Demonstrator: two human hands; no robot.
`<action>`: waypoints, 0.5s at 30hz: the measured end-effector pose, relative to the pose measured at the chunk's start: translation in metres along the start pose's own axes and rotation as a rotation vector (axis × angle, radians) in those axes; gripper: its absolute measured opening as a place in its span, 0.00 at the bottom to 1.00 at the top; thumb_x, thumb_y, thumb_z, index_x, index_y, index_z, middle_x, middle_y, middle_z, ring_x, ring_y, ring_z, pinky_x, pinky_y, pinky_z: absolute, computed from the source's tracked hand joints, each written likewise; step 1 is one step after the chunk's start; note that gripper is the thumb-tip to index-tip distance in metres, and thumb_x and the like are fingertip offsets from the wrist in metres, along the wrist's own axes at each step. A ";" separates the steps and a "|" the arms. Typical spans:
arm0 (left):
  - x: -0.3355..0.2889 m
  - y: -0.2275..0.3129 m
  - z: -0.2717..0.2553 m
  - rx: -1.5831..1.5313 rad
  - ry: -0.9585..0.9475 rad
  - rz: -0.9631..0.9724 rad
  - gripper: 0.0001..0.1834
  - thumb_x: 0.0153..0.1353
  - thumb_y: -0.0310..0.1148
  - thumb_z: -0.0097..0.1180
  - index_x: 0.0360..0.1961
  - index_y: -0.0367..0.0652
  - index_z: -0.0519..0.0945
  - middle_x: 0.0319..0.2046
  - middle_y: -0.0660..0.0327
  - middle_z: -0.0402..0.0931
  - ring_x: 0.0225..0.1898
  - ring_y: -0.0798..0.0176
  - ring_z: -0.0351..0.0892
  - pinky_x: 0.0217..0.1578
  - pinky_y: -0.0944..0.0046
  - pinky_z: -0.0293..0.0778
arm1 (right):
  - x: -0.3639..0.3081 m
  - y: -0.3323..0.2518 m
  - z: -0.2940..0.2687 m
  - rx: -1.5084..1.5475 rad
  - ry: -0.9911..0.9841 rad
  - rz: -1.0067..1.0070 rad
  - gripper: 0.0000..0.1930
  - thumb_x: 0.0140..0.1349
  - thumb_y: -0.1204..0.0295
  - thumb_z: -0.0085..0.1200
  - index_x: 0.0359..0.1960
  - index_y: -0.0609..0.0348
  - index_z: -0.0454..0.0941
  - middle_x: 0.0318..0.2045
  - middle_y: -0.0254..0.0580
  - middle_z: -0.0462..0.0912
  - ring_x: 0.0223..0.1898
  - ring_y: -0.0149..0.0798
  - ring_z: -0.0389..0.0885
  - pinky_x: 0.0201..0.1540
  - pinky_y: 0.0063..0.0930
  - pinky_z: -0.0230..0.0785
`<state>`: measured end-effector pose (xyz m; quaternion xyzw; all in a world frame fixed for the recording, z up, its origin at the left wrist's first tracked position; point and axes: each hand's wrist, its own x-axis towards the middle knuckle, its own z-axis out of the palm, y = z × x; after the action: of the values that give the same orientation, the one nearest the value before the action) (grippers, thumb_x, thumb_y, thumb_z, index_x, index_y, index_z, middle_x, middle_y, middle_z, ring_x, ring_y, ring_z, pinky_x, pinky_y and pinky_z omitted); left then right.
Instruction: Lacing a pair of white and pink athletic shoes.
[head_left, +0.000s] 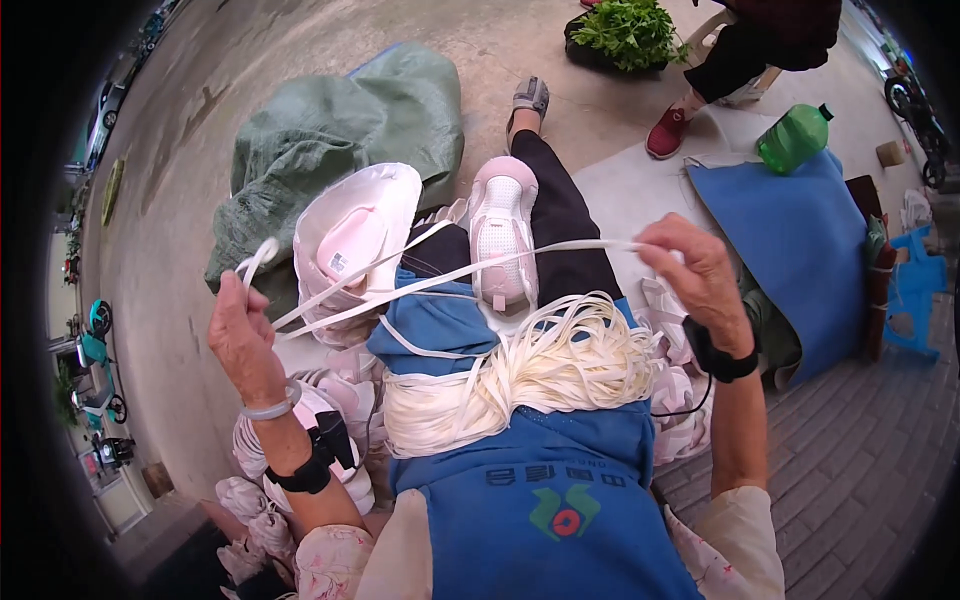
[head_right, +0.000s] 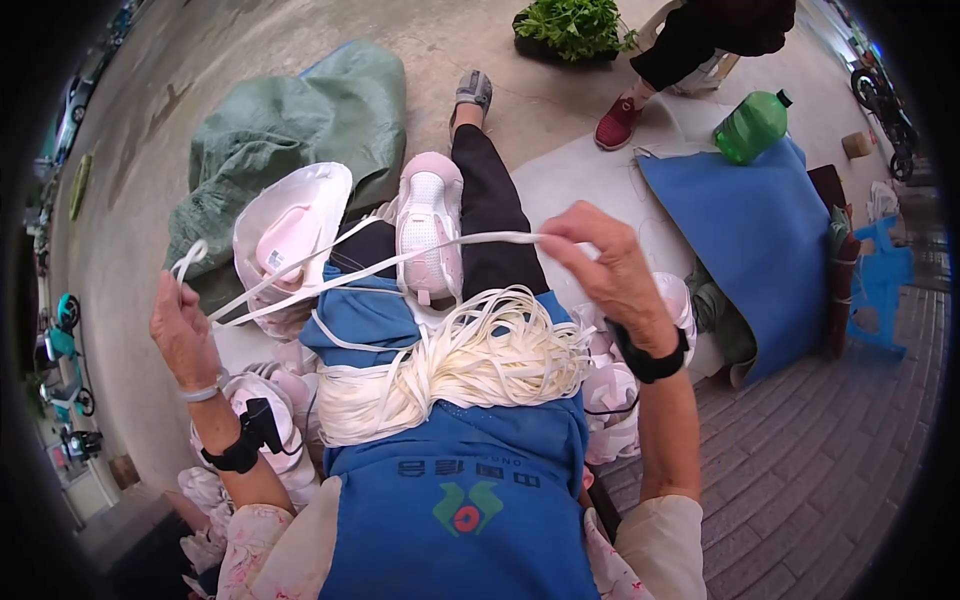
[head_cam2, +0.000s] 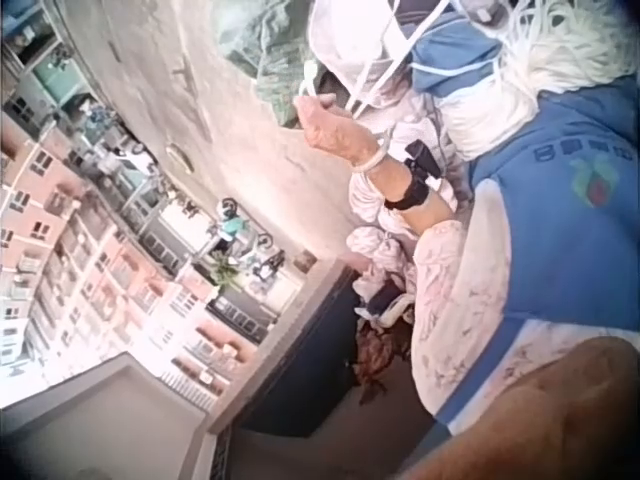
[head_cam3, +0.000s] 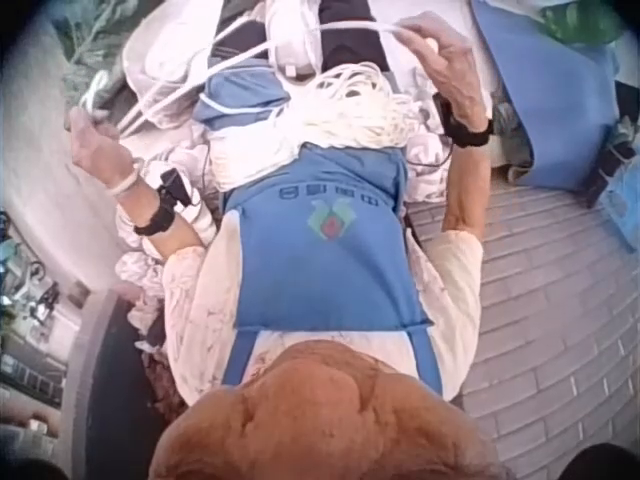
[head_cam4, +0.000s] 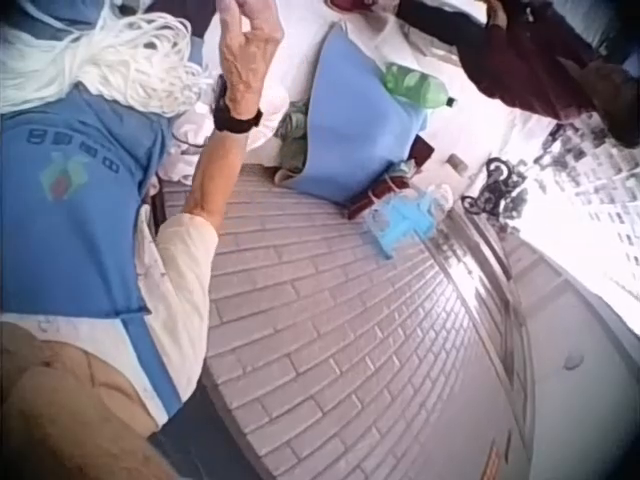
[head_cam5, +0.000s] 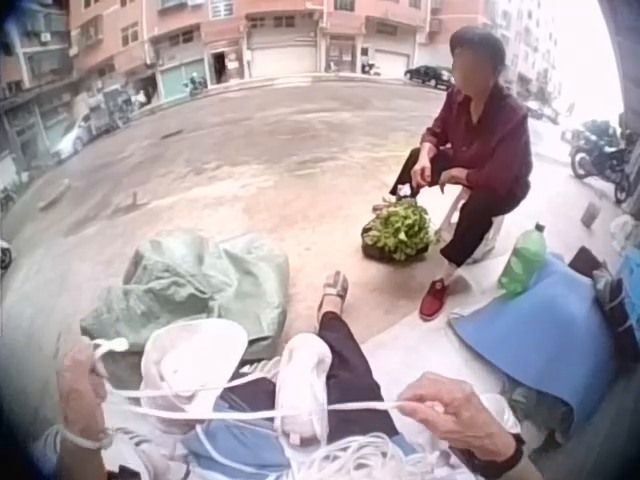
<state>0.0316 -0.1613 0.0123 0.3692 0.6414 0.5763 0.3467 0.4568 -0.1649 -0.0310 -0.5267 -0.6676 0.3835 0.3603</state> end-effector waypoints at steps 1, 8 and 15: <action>0.001 -0.003 -0.013 0.243 0.063 0.109 0.20 0.66 0.43 0.50 0.21 0.40 0.74 0.14 0.73 0.59 0.16 0.79 0.52 0.17 0.73 0.47 | 0.006 -0.005 0.021 0.059 -0.024 -0.103 0.05 0.57 0.75 0.57 0.33 0.64 0.79 0.28 0.41 0.78 0.30 0.35 0.75 0.35 0.25 0.66; -0.015 -0.019 -0.052 0.993 -0.231 0.057 0.19 0.62 0.39 0.53 0.21 0.34 0.77 0.14 0.60 0.69 0.19 0.69 0.66 0.22 0.65 0.61 | -0.036 0.019 0.101 -0.062 -0.478 -0.266 0.06 0.56 0.72 0.54 0.28 0.63 0.76 0.27 0.46 0.74 0.33 0.49 0.75 0.39 0.37 0.68; -0.019 -0.030 0.017 0.849 -0.441 0.311 0.09 0.57 0.32 0.58 0.30 0.35 0.78 0.25 0.54 0.78 0.24 0.58 0.76 0.30 0.63 0.71 | -0.059 0.015 0.050 -0.074 -0.597 0.084 0.06 0.57 0.72 0.54 0.28 0.63 0.77 0.30 0.47 0.76 0.36 0.48 0.76 0.39 0.36 0.69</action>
<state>0.0536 -0.1714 -0.0192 0.6818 0.6682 0.2178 0.2030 0.4302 -0.2269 -0.0716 -0.4307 -0.7351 0.5114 0.1126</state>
